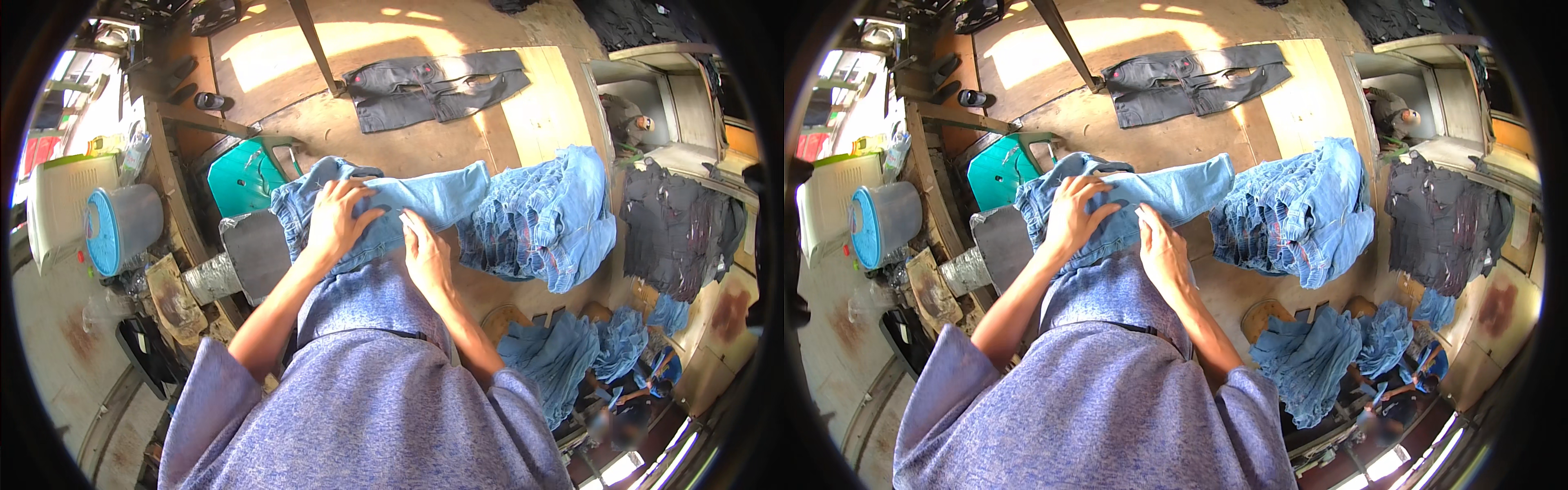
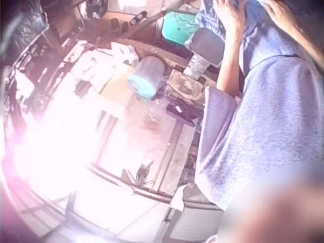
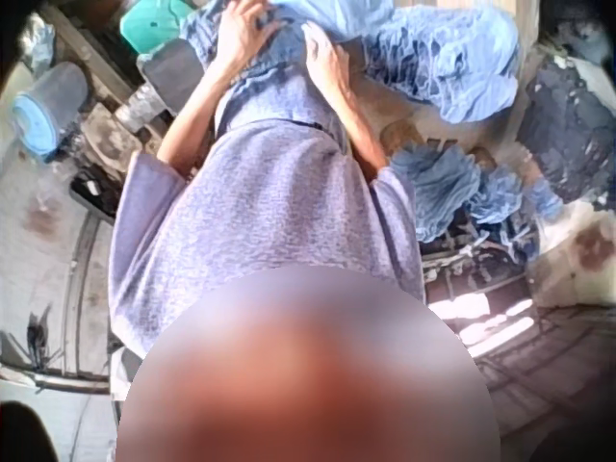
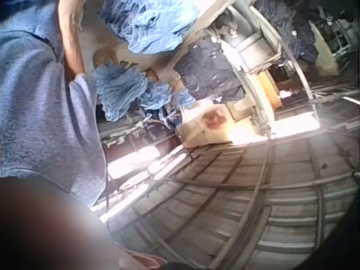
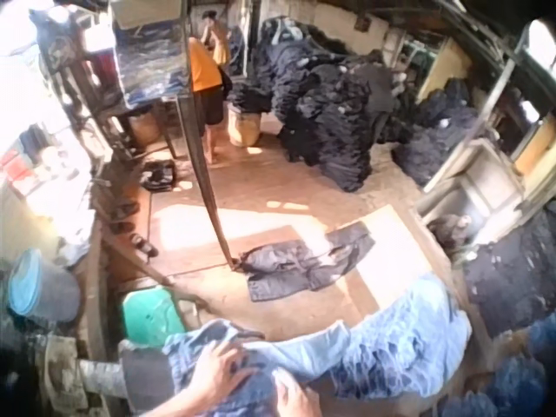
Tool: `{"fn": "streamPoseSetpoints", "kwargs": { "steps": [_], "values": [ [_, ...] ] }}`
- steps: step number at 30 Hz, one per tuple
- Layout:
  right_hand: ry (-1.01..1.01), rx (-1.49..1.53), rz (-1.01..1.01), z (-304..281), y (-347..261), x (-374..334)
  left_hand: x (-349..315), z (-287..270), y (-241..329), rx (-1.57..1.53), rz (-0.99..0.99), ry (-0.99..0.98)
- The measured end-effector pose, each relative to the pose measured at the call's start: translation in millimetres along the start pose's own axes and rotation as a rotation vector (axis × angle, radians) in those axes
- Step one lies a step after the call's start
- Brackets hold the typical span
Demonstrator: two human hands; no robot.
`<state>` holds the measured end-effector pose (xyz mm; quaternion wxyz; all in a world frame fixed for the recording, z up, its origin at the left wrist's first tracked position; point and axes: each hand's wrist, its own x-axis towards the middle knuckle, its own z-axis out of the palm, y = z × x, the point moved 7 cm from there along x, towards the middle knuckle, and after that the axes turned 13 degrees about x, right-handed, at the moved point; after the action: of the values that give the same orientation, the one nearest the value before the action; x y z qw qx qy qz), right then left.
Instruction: The person marks multiple pairs of light blue jeans with a white marker while standing at a workbench. They pick up each pair, unfold it, make marks on the fabric, and place it back on the pile.
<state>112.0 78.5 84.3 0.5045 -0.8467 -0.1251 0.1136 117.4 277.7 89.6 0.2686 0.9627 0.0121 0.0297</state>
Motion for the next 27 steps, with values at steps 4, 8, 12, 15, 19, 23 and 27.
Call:
{"fn": "streamPoseSetpoints", "kwargs": {
  "steps": [4,8,12,15,19,23,27],
  "values": [
    [0.044,-0.138,-0.030,6,-2,-7,8,23,-9,0.094,0.098,0.024],
    [0.041,-0.241,-0.231,17,-11,0,14,33,-17,0.042,0.256,-0.006],
    [0.055,-0.288,-0.236,27,-11,7,35,36,-29,0.003,0.317,-0.037],
    [0.054,-0.321,-0.263,36,-13,13,41,36,-36,-0.068,0.288,-0.040],
    [0.058,-0.351,-0.266,42,-11,21,40,37,-38,-0.101,0.289,-0.042],
    [0.026,-0.365,-0.247,45,-8,27,39,44,-43,-0.096,0.242,-0.162],
    [0.008,-0.388,-0.264,47,-11,30,39,40,-42,-0.122,0.238,-0.109]
  ]
}}
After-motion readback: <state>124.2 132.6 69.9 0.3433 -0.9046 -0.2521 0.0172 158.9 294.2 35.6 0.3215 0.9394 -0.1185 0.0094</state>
